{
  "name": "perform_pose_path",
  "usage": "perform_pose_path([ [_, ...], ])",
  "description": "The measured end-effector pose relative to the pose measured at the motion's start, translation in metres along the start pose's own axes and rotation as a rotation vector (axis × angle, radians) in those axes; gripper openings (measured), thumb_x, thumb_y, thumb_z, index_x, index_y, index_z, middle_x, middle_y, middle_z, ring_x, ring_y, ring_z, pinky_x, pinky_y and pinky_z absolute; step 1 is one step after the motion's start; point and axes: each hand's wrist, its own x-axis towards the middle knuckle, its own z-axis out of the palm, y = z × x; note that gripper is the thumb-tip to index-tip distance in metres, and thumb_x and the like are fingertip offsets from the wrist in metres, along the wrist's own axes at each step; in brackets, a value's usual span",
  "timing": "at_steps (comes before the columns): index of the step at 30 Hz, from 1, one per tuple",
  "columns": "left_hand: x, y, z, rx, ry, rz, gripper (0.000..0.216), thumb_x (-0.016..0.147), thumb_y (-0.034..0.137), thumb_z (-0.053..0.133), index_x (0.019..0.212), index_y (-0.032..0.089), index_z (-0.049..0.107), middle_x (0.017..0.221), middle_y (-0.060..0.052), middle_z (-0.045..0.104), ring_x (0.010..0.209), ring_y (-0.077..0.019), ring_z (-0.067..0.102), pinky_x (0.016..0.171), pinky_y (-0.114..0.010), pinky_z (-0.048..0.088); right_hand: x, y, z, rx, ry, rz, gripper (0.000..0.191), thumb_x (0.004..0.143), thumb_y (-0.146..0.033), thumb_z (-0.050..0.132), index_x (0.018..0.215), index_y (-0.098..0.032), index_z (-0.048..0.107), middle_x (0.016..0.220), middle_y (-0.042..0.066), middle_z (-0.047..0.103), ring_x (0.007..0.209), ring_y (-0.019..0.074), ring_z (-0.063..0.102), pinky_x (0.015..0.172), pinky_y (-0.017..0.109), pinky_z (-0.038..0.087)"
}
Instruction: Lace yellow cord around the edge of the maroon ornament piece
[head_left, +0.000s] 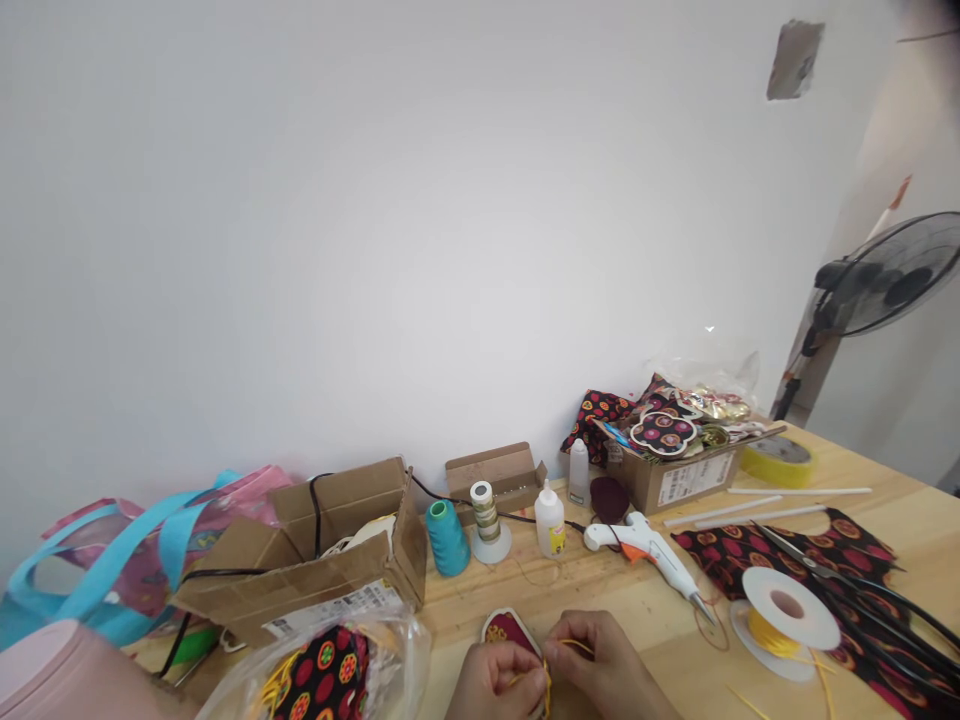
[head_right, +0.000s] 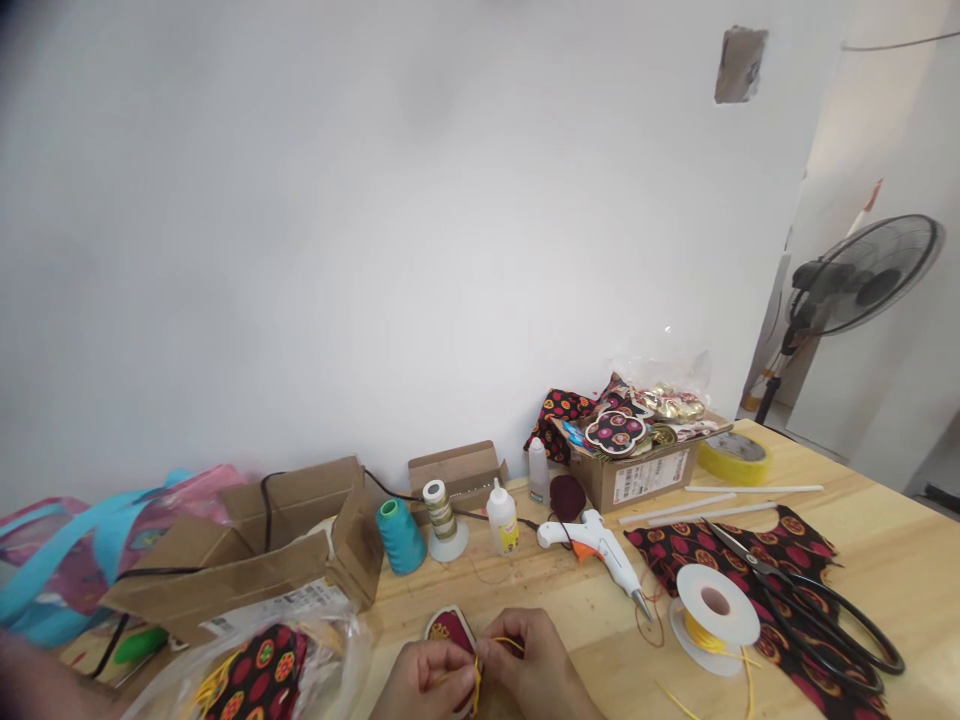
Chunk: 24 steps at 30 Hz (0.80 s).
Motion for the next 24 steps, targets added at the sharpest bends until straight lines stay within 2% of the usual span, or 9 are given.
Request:
perform_pose_path([
  [4, 0.000, 0.004, 0.001, 0.059, 0.010, 0.012, 0.036, 0.048, 0.046, 0.064, 0.050, 0.013, 0.049, 0.037, 0.008, 0.039, 0.033, -0.0030, 0.027, 0.037, -0.019, 0.015, 0.001, 0.002, 0.001, -0.018, -0.001, -0.032, 0.022, 0.062, -0.035, 0.054, 0.055, -0.014, 0.058, 0.055, 0.000, 0.053, 0.057, 0.0140, 0.047, 0.053, 0.022, 0.036],
  [10, 0.001, 0.010, 0.000, 0.035, -0.037, 0.041, 0.030, 0.054, 0.040, 0.061, 0.053, 0.014, 0.047, 0.036, 0.009, 0.037, 0.034, -0.0034, 0.028, 0.038, -0.018, 0.017, 0.003, -0.002, 0.001, -0.035, 0.023, -0.091, 0.024, 0.062, -0.034, 0.054, 0.051, -0.013, 0.058, 0.051, -0.002, 0.043, 0.052, 0.0116, 0.042, 0.049, 0.020, 0.033],
  [16, 0.000, 0.002, -0.003, -0.009, 0.000, 0.028, 0.041, 0.051, 0.050, 0.061, 0.057, 0.010, 0.056, 0.042, 0.004, 0.047, 0.039, -0.0051, 0.036, 0.041, -0.018, 0.023, 0.004, -0.003, -0.002, -0.002, -0.001, -0.024, 0.025, 0.062, -0.036, 0.053, 0.055, -0.012, 0.059, 0.054, -0.001, 0.047, 0.054, 0.0129, 0.044, 0.052, 0.022, 0.035],
  [20, 0.000, -0.003, -0.004, -0.056, 0.018, 0.006, 0.042, 0.048, 0.050, 0.063, 0.059, 0.009, 0.058, 0.044, 0.003, 0.051, 0.041, -0.0063, 0.040, 0.043, -0.019, 0.026, 0.003, -0.006, -0.002, 0.032, -0.015, -0.025, 0.028, 0.063, -0.039, 0.053, 0.056, -0.012, 0.060, 0.054, -0.001, 0.048, 0.056, 0.0139, 0.045, 0.053, 0.022, 0.036],
  [24, -0.002, 0.002, -0.004, -0.101, 0.068, 0.035, 0.039, 0.047, 0.048, 0.065, 0.056, 0.010, 0.059, 0.043, 0.002, 0.053, 0.040, -0.0066, 0.041, 0.043, -0.019, 0.027, 0.000, -0.006, 0.000, 0.109, -0.130, -0.060, 0.031, 0.065, -0.042, 0.052, 0.065, -0.013, 0.062, 0.060, 0.002, 0.054, 0.060, 0.0157, 0.049, 0.056, 0.024, 0.037],
])
